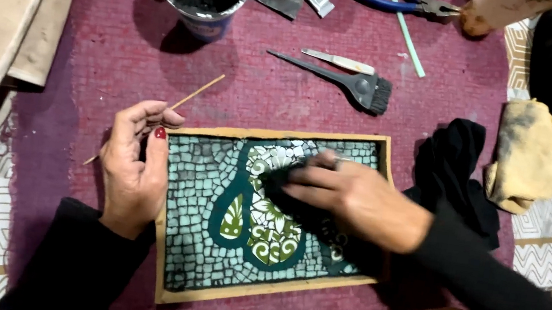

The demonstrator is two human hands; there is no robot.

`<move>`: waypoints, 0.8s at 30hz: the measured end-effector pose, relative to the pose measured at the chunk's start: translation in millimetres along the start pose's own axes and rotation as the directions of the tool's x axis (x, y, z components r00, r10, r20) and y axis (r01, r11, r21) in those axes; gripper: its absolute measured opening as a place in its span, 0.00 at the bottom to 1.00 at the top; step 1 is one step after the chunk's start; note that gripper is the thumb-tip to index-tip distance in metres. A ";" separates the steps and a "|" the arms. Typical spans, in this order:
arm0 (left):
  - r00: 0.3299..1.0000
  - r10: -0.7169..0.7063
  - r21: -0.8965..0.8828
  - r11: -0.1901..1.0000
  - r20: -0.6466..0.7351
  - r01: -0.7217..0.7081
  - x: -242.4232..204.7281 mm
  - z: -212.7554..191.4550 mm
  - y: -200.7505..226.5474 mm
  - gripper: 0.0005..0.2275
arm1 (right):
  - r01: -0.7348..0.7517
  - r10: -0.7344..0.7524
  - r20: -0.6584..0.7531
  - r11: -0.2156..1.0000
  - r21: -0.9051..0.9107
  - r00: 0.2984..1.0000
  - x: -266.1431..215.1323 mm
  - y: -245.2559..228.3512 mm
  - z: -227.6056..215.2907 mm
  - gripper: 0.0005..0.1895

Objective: Cleaning grout and residue off a decorative mosaic tray using a cloth and a wooden stick.

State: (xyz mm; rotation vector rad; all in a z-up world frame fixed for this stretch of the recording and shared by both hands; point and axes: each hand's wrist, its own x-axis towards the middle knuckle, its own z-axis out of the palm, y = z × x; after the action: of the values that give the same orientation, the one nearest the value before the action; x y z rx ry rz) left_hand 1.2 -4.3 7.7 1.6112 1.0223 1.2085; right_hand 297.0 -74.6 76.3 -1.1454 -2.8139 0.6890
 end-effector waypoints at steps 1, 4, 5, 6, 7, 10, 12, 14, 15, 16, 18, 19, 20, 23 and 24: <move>1.000 0.014 0.008 1.000 0.003 -0.014 0.6 -0.7 0.3 0.15 | 0.026 -0.017 -0.084 0.994 0.105 0.996 14.7 -13.7 -1.0 0.24; 1.000 0.018 0.003 1.000 0.002 -0.018 2.2 -1.0 -0.2 0.15 | 0.146 -0.120 -0.155 0.974 0.172 0.981 19.1 -46.9 14.2 0.13; 1.000 0.004 -0.012 1.000 0.001 -0.004 1.8 -1.3 -0.4 0.15 | 0.227 -0.208 -0.137 0.963 0.143 0.968 13.8 -57.6 22.4 0.07; 1.000 0.001 -0.010 1.000 0.002 -0.001 0.1 -1.5 -0.6 0.15 | 0.228 -0.209 -0.137 0.963 0.146 0.968 8.8 -52.9 12.0 0.07; 1.000 -0.001 -0.013 1.000 0.002 0.001 1.1 -1.3 -1.0 0.15 | 0.204 -0.182 -0.140 0.964 0.170 0.973 4.6 -46.2 0.3 0.09; 1.000 0.017 0.005 1.000 0.000 -0.017 4.2 -2.8 -3.8 0.15 | 0.085 -0.070 -0.159 0.992 0.090 0.985 -4.3 5.8 -5.8 0.20; 1.000 0.011 0.016 1.000 0.014 -0.012 -4.7 -2.0 -2.2 0.15 | -0.034 0.035 -0.171 0.999 0.010 0.985 -8.1 2.5 1.5 0.28; 1.000 0.008 0.024 1.000 0.006 -0.008 1.2 -1.6 -3.0 0.15 | 0.097 -0.095 -0.097 0.995 0.022 0.991 6.8 -29.7 -0.6 0.23; 1.000 0.011 0.032 0.999 0.010 -0.011 0.9 -2.2 -3.0 0.15 | 0.100 -0.097 -0.106 0.995 0.024 0.990 7.7 -43.3 2.9 0.23; 1.000 -0.005 0.031 1.000 -0.005 0.005 0.3 -2.5 -2.9 0.15 | 0.217 -0.208 -0.135 0.975 0.056 0.969 8.2 -57.0 6.4 0.15; 1.000 -0.019 0.019 1.000 0.006 0.019 1.7 -1.9 -4.8 0.15 | 0.309 -0.291 -0.174 0.947 0.087 0.941 6.9 -53.3 7.3 0.08; 0.999 0.045 0.080 0.996 -0.003 -0.044 2.6 -2.2 -6.5 0.13 | 0.221 -0.224 -0.150 0.975 -0.033 0.963 6.1 -33.3 4.6 0.13; 0.994 0.110 0.141 0.984 -0.008 -0.107 3.1 -2.9 -8.1 0.11 | 0.131 -0.152 -0.133 0.979 -0.154 0.979 5.1 -13.8 1.9 0.19; 0.992 0.124 0.147 0.982 -0.005 -0.122 3.3 -3.4 -11.5 0.11 | 0.033 -0.123 -0.313 0.960 -0.277 0.942 -7.7 51.7 21.1 0.24; 0.992 0.127 0.148 0.981 -0.011 -0.124 3.5 -1.8 -10.3 0.11 | 0.038 -0.129 -0.312 0.959 -0.282 0.941 -5.6 16.6 22.8 0.24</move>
State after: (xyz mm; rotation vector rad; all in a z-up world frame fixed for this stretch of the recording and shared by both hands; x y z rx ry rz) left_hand -1.1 2.3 -0.7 1.8045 1.0561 1.2602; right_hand 307.8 -76.8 49.7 -1.0468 -2.7009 0.0883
